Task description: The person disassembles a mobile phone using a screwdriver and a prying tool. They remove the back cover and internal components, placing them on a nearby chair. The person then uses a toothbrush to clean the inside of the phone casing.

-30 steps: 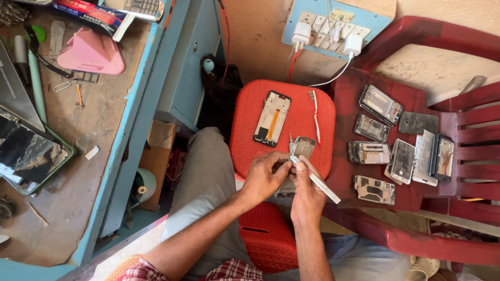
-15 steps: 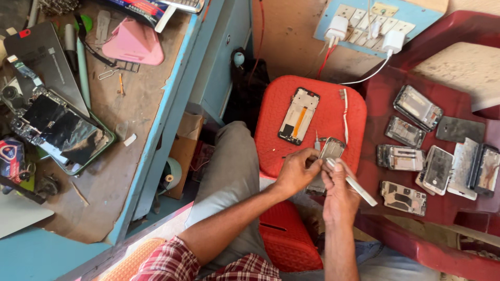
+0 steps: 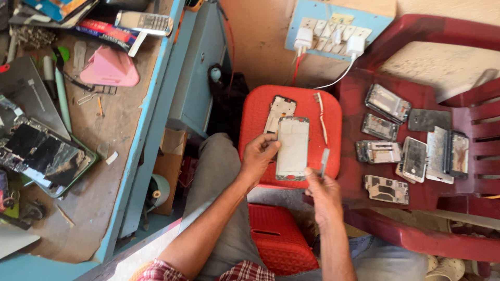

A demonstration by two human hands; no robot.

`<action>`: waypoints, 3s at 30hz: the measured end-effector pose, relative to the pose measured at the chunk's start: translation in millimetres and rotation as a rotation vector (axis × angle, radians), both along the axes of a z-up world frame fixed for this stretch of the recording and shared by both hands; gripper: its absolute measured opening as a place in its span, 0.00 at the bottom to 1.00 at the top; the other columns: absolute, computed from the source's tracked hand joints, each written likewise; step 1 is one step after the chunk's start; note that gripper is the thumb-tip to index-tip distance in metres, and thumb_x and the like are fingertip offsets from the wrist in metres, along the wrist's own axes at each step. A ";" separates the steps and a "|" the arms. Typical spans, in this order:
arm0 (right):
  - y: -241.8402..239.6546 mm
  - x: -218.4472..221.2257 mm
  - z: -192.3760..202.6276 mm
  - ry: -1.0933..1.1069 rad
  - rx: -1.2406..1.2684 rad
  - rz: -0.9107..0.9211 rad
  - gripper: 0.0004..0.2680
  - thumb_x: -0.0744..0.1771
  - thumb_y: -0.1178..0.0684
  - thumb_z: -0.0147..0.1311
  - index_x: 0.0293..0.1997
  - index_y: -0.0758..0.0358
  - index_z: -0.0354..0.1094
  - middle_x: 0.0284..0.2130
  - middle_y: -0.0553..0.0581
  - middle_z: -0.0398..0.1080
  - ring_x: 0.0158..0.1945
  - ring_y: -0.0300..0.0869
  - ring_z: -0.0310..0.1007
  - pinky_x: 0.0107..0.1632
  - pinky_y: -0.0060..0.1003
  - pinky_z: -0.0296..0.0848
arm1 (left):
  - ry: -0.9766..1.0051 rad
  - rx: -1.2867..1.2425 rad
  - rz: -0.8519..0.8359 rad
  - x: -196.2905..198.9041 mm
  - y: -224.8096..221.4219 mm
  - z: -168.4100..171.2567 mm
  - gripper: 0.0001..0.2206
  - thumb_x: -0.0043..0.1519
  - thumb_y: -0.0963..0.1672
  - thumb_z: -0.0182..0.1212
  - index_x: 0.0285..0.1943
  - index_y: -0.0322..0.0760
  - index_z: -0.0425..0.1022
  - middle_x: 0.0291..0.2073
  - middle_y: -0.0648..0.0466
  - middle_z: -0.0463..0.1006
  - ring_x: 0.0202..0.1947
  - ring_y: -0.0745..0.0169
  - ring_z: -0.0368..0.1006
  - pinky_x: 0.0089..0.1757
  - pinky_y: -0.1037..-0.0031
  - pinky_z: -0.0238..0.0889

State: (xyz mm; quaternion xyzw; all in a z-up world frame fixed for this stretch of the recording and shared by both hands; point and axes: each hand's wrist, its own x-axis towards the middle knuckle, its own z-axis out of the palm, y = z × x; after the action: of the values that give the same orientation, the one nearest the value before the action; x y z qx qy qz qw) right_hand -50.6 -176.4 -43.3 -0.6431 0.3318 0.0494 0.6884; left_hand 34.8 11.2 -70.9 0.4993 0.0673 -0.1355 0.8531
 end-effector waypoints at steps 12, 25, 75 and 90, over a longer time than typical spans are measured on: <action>0.3 -4.7 -2.5 -0.008 0.073 0.013 0.08 0.65 0.49 0.64 0.39 0.62 0.77 0.23 0.44 0.67 0.24 0.32 0.61 0.29 0.29 0.63 | -0.084 0.036 -0.032 -7.9 3.8 27.6 0.11 0.65 0.43 0.65 0.53 0.31 0.78 0.36 0.60 0.78 0.33 0.76 0.69 0.36 0.82 0.65; -25.5 -0.2 -30.0 -0.053 -0.318 0.045 0.11 0.70 0.47 0.56 0.45 0.66 0.74 0.28 0.53 0.68 0.30 0.39 0.64 0.34 0.38 0.68 | -0.087 -0.007 -0.023 0.0 9.5 12.5 0.10 0.66 0.42 0.63 0.54 0.32 0.77 0.38 0.59 0.79 0.37 0.74 0.74 0.39 0.77 0.71; -333.1 -344.8 -108.2 -0.029 0.114 -0.884 0.08 0.68 0.50 0.53 0.49 0.58 0.70 0.41 0.52 0.75 0.44 0.42 0.76 0.47 0.38 0.73 | -0.114 0.398 0.016 -19.7 26.0 1.8 0.10 0.69 0.41 0.60 0.57 0.30 0.72 0.45 0.48 0.79 0.44 0.58 0.79 0.41 0.68 0.76; -299.3 -172.9 -185.5 0.165 0.105 -0.506 0.12 0.71 0.49 0.47 0.59 0.60 0.63 0.52 0.58 0.69 0.54 0.46 0.69 0.55 0.42 0.68 | -0.176 0.652 0.109 -32.1 31.5 -20.8 0.10 0.66 0.44 0.62 0.52 0.35 0.75 0.37 0.53 0.79 0.34 0.66 0.76 0.38 0.75 0.71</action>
State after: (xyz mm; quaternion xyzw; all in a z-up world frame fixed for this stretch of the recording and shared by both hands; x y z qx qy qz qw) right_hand -223.5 -475.7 -228.8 -0.4972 0.5338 -0.0547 0.6818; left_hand 2.7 42.7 -91.6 0.7512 0.0596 -0.0174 0.6571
